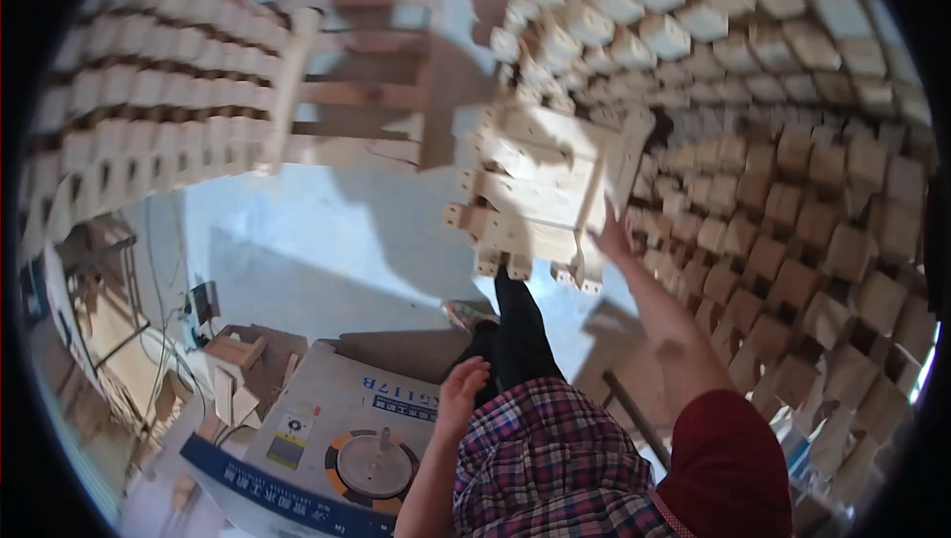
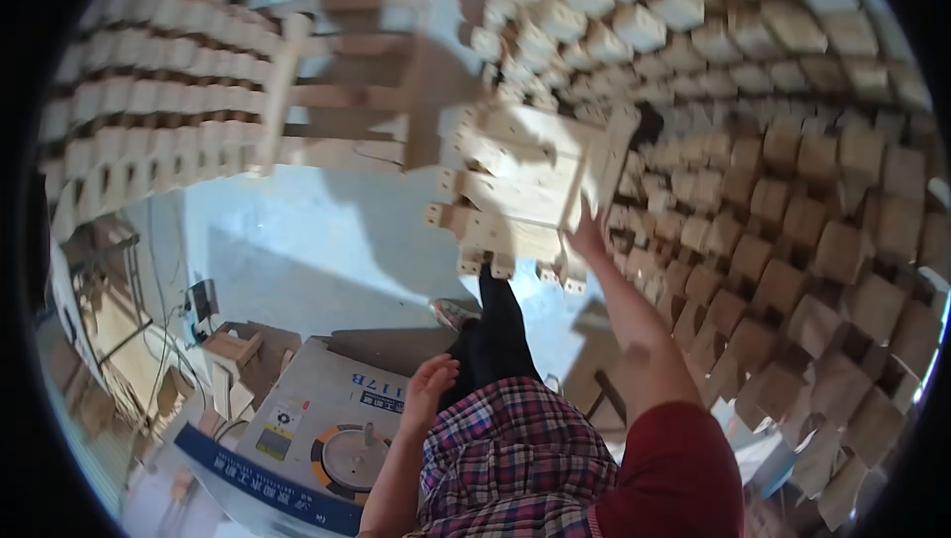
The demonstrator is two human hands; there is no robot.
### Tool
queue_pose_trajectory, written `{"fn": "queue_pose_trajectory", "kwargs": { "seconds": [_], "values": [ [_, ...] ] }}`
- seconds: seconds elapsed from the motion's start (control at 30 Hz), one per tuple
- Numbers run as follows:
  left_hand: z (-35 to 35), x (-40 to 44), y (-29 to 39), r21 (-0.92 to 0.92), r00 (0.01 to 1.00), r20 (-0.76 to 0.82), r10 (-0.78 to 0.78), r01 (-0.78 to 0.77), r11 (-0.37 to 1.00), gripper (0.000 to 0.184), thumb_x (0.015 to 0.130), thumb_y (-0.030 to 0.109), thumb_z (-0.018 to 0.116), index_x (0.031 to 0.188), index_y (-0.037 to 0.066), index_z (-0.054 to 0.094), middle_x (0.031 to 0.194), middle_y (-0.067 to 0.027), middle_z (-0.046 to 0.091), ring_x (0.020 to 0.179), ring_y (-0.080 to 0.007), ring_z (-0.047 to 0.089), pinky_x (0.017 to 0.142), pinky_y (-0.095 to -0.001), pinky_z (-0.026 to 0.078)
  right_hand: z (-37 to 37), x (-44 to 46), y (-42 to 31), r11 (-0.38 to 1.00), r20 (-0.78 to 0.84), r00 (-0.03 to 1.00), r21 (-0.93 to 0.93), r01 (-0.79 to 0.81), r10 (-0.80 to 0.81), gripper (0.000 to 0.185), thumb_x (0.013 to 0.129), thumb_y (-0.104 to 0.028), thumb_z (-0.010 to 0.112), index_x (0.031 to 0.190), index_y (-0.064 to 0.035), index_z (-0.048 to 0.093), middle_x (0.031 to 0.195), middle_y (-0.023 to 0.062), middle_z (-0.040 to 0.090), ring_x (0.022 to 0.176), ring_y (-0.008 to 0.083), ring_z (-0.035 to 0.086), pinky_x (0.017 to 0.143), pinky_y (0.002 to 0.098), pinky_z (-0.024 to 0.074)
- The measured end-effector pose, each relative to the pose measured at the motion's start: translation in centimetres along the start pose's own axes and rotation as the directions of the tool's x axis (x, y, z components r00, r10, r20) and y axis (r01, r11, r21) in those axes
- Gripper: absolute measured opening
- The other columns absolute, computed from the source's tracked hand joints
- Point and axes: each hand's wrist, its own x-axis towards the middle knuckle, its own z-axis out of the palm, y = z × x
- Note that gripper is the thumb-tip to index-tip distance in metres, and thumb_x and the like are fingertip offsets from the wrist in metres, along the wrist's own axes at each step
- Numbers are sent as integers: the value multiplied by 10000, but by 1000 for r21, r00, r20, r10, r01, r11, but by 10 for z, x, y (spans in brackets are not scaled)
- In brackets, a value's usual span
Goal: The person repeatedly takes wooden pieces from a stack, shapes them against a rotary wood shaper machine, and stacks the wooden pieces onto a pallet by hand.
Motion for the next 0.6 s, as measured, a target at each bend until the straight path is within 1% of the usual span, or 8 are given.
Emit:
{"fn": "queue_pose_trajectory", "kwargs": {
  "seconds": [0.03,0.1,0.2,0.27,0.37,0.43,0.5,0.6],
  "values": [
    [3,-18,9,-23,998,-22,62,-62,998,329,898,151,531,1191,3,515,1079,-109,604,911,-153,556,815,-241,433,-8,-34,-29,999,2,1000,16,27,-27,925,702,-152,687,1439,-204,131,1301,295,305,1194,434,358,939,470,371],
    [2,-53,31,-12,994,73,87,-87,996,333,907,151,516,1204,-1,506,1081,-96,602,920,-153,551,834,-247,429,-14,-86,-67,982,93,977,6,190,-190,855,707,-223,674,1421,-167,207,1233,293,393,1043,446,477,860,456,432],
    [-8,-101,56,-54,969,-3,247,-247,968,327,892,132,519,1197,14,532,1020,-60,627,869,-107,547,774,-198,423,-25,-148,-135,811,62,809,95,578,-584,790,710,-243,653,1385,-63,283,1134,264,515,991,396,532,793,452,455],
    [-23,-120,63,-54,959,33,280,-278,959,328,918,151,498,1202,-12,516,1089,-95,600,927,-149,552,855,-246,432,-46,-190,-190,800,177,782,207,564,-597,565,730,-212,612,1246,-37,460,961,230,600,841,383,578,733,391,480],
    [-49,-159,88,-148,921,-66,385,-390,909,325,919,153,497,1195,-16,523,1096,-102,599,919,-149,558,844,-243,438,-52,-216,-262,634,233,590,272,724,-773,522,732,-236,607,1202,-40,491,1006,218,598,868,376,579,747,389,475],
    [-65,-185,93,-217,912,-107,396,-410,886,322,920,156,496,1188,-19,531,1102,-110,597,911,-148,564,834,-241,443,-75,-250,-315,723,426,615,152,674,-663,552,735,-258,597,1228,-41,479,1035,197,601,892,359,579,767,386,468],
    [-81,-202,96,-253,893,-162,421,-449,857,322,920,156,497,1187,-20,531,1103,-114,597,904,-149,568,829,-241,446,-86,-269,-357,507,276,467,97,856,-840,550,737,-264,584,1227,-31,493,1066,178,602,919,343,576,789,382,462],
    [-103,-222,96,-334,885,-277,374,-453,826,323,918,155,500,1186,-22,531,1105,-125,598,883,-153,579,813,-243,454,-113,-287,-428,520,377,435,160,839,-818,522,738,-260,574,1193,-8,525,1085,169,602,935,327,576,796,367,464]
  ]
}}
